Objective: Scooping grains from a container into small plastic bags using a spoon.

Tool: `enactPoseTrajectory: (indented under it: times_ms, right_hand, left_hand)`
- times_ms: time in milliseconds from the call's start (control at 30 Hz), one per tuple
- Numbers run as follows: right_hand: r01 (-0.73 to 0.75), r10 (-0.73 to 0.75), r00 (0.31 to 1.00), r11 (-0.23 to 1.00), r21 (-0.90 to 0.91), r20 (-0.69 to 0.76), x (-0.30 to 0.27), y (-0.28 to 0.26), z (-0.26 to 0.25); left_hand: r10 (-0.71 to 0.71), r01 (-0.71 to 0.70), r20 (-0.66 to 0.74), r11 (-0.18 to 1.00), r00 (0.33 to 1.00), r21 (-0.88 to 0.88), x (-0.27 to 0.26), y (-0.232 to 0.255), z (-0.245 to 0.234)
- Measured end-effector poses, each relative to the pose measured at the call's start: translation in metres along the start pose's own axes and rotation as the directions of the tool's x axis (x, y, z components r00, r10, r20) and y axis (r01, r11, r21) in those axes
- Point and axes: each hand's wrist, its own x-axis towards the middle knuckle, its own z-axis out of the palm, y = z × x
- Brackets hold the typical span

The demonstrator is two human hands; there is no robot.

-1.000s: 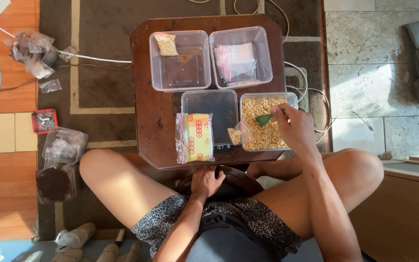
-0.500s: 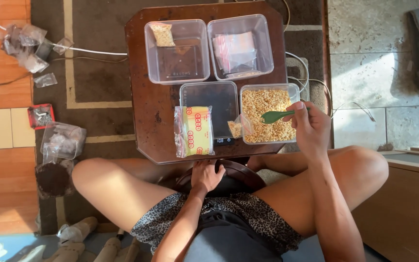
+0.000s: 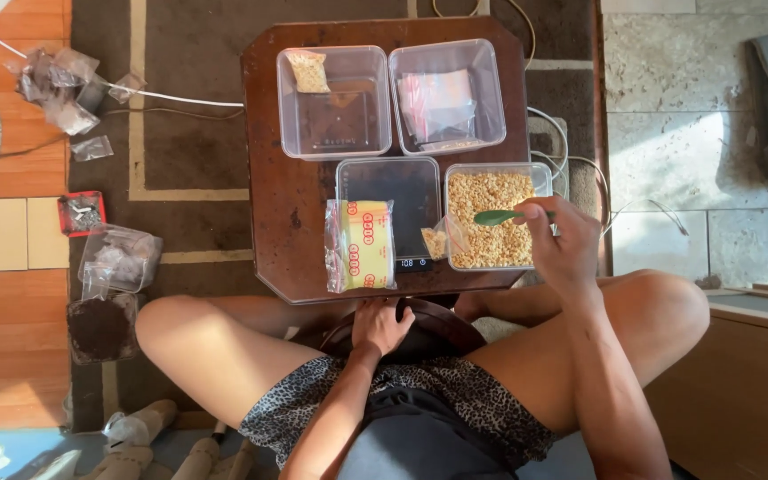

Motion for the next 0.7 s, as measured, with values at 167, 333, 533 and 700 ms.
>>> enactPoseTrajectory:
  times_ms: [167, 333, 533, 700]
  right_hand:
    - [-0.143, 0.142, 0.99, 0.985, -0.1, -0.016, -0.003, -0.007, -0.004]
    - [-0.237, 0.266, 0.96, 0.938, -0.252, 0.091, 0.006, -0.002, 0.006]
    - [-0.386, 0.406, 0.904, 0.91, -0.15, 0.137, 0.019, 0.003, 0.007]
    - [-0.463, 0.469, 0.879, 0.883, -0.083, 0.084, 0.008, 0.003, 0.001]
  left_hand:
    - [-0.009, 0.009, 0.02, 1.0, 1.0, 0.01, 0.0, 0.001, -0.002]
    - [-0.006, 0.006, 0.035, 1.0, 0.999, 0.014, -0.001, 0.006, -0.008]
    - [-0.035, 0.036, 0.072, 0.999, 0.997, -0.008, 0.002, 0.008, -0.012]
    - [-0.039, 0.038, 0.07, 0.999, 0.997, 0.029, 0.002, 0.009, -0.011]
